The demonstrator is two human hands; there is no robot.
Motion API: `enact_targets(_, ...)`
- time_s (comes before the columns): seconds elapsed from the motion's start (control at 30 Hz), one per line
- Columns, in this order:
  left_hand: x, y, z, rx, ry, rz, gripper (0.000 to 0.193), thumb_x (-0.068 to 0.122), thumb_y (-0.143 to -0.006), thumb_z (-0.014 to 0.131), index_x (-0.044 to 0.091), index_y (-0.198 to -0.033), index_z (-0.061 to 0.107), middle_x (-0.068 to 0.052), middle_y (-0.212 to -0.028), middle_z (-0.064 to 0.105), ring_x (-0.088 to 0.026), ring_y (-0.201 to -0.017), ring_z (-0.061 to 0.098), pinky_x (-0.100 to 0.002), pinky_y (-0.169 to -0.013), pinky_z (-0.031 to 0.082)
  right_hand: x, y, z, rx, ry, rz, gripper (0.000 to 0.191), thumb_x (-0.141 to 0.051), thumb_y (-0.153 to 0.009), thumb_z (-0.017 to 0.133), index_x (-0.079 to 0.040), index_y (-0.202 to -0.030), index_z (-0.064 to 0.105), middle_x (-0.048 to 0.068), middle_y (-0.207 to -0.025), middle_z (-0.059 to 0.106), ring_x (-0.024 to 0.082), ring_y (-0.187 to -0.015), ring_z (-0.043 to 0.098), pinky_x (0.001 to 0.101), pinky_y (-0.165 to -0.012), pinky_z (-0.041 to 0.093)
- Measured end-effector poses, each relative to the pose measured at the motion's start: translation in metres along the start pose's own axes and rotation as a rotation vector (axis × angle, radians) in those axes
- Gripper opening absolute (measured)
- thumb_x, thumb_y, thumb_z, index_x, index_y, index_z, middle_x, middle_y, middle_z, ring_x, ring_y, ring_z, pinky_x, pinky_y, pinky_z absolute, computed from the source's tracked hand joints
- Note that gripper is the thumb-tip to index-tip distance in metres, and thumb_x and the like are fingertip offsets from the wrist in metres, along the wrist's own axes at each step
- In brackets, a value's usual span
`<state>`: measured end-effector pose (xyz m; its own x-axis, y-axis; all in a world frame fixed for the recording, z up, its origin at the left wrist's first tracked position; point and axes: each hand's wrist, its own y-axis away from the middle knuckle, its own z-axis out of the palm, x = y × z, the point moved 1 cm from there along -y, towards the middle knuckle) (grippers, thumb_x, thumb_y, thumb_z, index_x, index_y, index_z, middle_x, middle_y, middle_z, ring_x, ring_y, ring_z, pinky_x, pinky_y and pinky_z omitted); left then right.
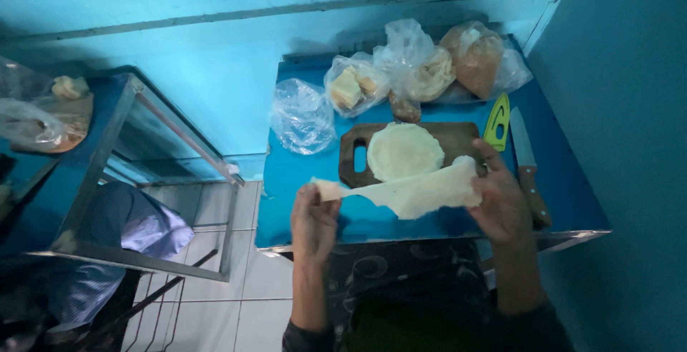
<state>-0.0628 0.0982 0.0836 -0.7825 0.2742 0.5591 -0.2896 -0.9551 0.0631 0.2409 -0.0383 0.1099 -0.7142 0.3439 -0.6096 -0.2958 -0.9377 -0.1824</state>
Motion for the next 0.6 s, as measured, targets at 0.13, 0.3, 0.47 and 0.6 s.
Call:
enact_targets(0.13,-0.011,0.015,0.028,-0.034,-0.312,-0.044,0.027,0.018,-0.092,0.068,0.013,-0.116,0.058,-0.009,-0.105,0.07,-0.02,-0.096,0.071,-0.038,-0.089,0.06,0.001,-0.012,0.014,-0.21,0.279,-0.257,0.012,-0.006,-0.094,0.07,-0.007,-0.105,0.066,0.005,-0.149,0.059,0.023,-0.129,0.063,0.0417,-0.097,0.06)
enact_targets(0.3,-0.005,0.035,0.054,-0.233,-1.206,0.155,0.033,0.024,-0.091,0.074,0.004,-0.117,0.068,-0.011,-0.108,0.075,-0.023,-0.097,0.077,-0.034,-0.083,0.062,-0.003,-0.02,0.042,-0.012,0.578,-0.051,0.039,0.002,-0.089,0.069,-0.006,-0.126,0.062,0.01,-0.108,0.063,0.021,-0.104,0.064,0.0356,-0.091,0.056)
enact_targets(0.47,0.004,0.047,0.078,-0.14,-1.717,0.664,0.038,0.029,-0.081,0.085,0.001,-0.105,0.076,-0.021,-0.115,0.071,-0.036,-0.097,0.07,-0.041,-0.075,0.056,0.003,-0.031,0.073,-0.247,0.887,-0.094,0.031,0.001,-0.094,0.064,-0.004,-0.124,0.062,0.008,-0.11,0.065,0.018,-0.107,0.067,0.034,-0.094,0.058)
enact_targets(0.6,0.006,0.041,0.087,-0.445,-1.436,0.611,0.032,0.021,-0.088,0.082,0.002,-0.114,0.076,-0.021,-0.12,0.07,-0.035,-0.107,0.069,-0.041,-0.086,0.056,0.015,-0.037,0.087,-0.419,0.972,-0.155,0.031,0.001,-0.097,0.064,-0.003,-0.127,0.063,0.007,-0.116,0.065,0.017,-0.111,0.066,0.0327,-0.096,0.057)
